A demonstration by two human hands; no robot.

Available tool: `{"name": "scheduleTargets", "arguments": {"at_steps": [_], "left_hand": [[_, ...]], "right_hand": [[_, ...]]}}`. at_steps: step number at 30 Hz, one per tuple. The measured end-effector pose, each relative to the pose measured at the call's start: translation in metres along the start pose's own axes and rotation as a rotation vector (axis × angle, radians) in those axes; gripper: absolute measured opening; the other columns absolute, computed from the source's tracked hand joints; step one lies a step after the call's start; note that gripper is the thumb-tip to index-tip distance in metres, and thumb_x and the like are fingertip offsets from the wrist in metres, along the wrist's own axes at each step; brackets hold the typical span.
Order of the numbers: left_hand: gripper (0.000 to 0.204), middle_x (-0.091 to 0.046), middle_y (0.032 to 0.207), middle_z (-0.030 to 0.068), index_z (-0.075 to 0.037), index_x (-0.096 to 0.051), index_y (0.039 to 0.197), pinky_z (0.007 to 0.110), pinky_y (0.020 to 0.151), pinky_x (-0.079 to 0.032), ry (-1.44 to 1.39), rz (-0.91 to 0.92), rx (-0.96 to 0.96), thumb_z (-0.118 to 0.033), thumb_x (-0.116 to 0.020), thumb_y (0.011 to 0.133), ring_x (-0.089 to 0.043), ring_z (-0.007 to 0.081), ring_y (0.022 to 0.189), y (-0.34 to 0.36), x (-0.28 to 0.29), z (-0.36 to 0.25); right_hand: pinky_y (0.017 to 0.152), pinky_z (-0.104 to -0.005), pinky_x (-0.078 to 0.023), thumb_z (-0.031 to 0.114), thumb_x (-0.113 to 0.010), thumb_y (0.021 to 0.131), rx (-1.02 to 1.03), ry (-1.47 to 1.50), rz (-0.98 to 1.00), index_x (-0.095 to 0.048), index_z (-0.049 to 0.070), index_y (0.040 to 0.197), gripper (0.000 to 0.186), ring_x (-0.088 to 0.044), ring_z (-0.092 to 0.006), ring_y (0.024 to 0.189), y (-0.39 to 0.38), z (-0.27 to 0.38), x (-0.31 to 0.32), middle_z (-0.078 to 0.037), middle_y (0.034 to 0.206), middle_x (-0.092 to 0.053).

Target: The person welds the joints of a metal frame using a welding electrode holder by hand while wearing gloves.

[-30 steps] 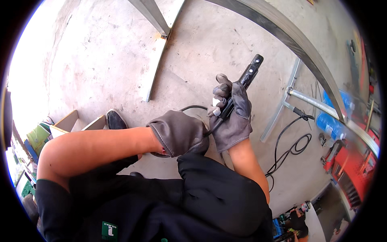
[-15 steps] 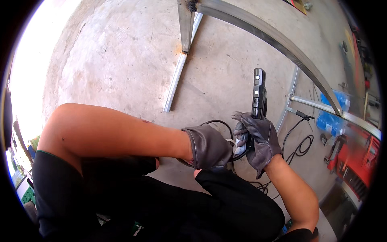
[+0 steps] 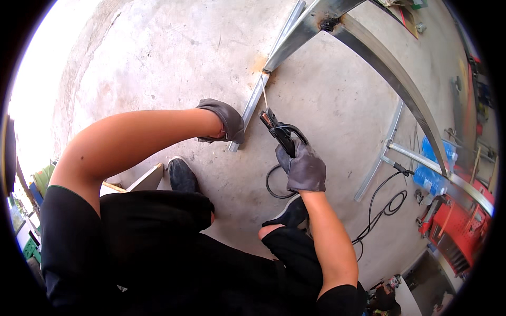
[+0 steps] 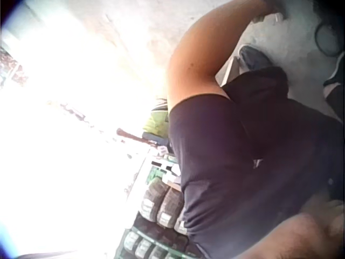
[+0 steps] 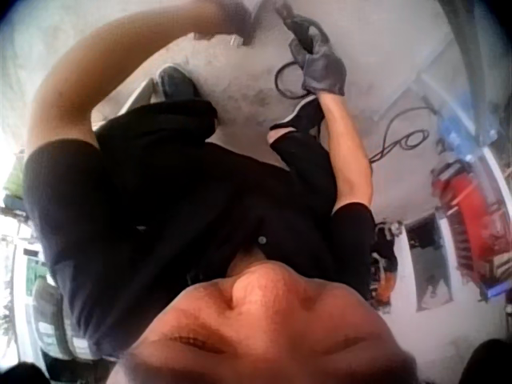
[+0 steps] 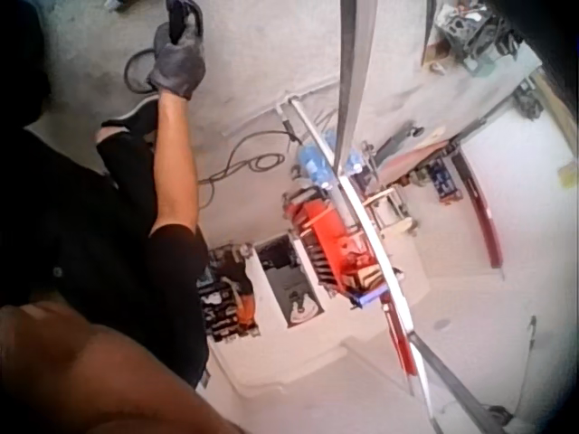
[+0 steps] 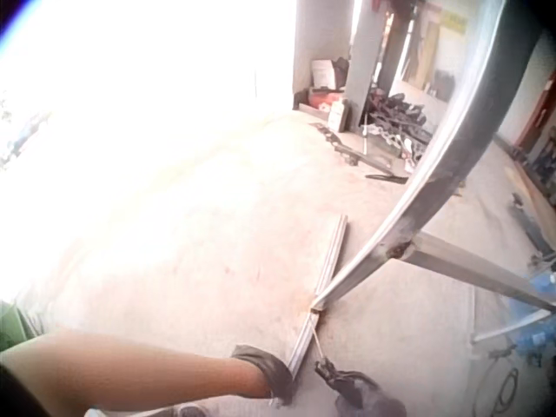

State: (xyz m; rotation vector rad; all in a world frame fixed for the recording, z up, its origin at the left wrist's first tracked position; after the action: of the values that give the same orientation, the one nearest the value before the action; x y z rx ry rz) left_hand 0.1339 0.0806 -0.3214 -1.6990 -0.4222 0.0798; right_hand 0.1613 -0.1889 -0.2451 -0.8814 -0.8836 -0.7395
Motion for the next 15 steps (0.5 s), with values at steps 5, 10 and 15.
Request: {"name": "scheduleTargets", "arguments": {"at_steps": [5, 10, 15], "left_hand": [[0.047, -0.080, 0.097, 0.0121, -0.010, -0.085, 0.113, 0.041, 0.073, -0.061, -0.284, -0.170, 0.111, -0.048, -0.078, 0.086, -0.078, 0.0261, 0.084, -0.024, 0.011, -0.025], [0.046, -0.080, 0.098, 0.0097, -0.013, -0.085, 0.117, 0.042, 0.075, -0.059, 0.009, -0.266, -0.042, -0.046, -0.079, 0.085, -0.076, 0.0264, 0.087, 0.008, -0.002, -0.023], [0.053, -0.080, 0.103, 0.0100, -0.012, -0.082, 0.125, 0.044, 0.079, -0.058, 0.048, -0.237, -0.054, -0.047, -0.076, 0.087, -0.076, 0.0283, 0.092, -0.001, 0.003, -0.026]], "right_hand": [[0.084, -0.0530, -0.060, 0.044, -0.074, 0.098, -0.048, -0.045, 0.010, -0.078, 0.014, 0.111, 0.033, -0.076, -0.0418, 0.095, 0.012, -0.006, 0.006, -0.018, 0.104, -0.079], [0.081, -0.0524, -0.060, 0.041, -0.077, 0.098, 0.001, -0.069, 0.001, -0.076, 0.010, 0.112, 0.034, -0.077, -0.0425, 0.092, 0.020, -0.003, 0.005, -0.019, 0.102, -0.079], [0.080, -0.0528, -0.060, 0.041, -0.077, 0.098, 0.022, -0.083, -0.015, -0.076, 0.011, 0.111, 0.033, -0.077, -0.0425, 0.093, 0.021, -0.012, 0.002, -0.019, 0.101, -0.079]]}}
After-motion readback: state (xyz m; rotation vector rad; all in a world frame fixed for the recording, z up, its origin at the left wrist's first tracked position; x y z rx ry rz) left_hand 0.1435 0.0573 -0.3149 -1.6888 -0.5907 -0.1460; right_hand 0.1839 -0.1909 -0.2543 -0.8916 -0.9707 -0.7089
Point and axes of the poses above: each hand's wrist, its own y-axis towards the middle knuckle, its own x-axis out of the back of the hand, z = x × y, the point moved 1 cm from there along y, towards the middle knuckle
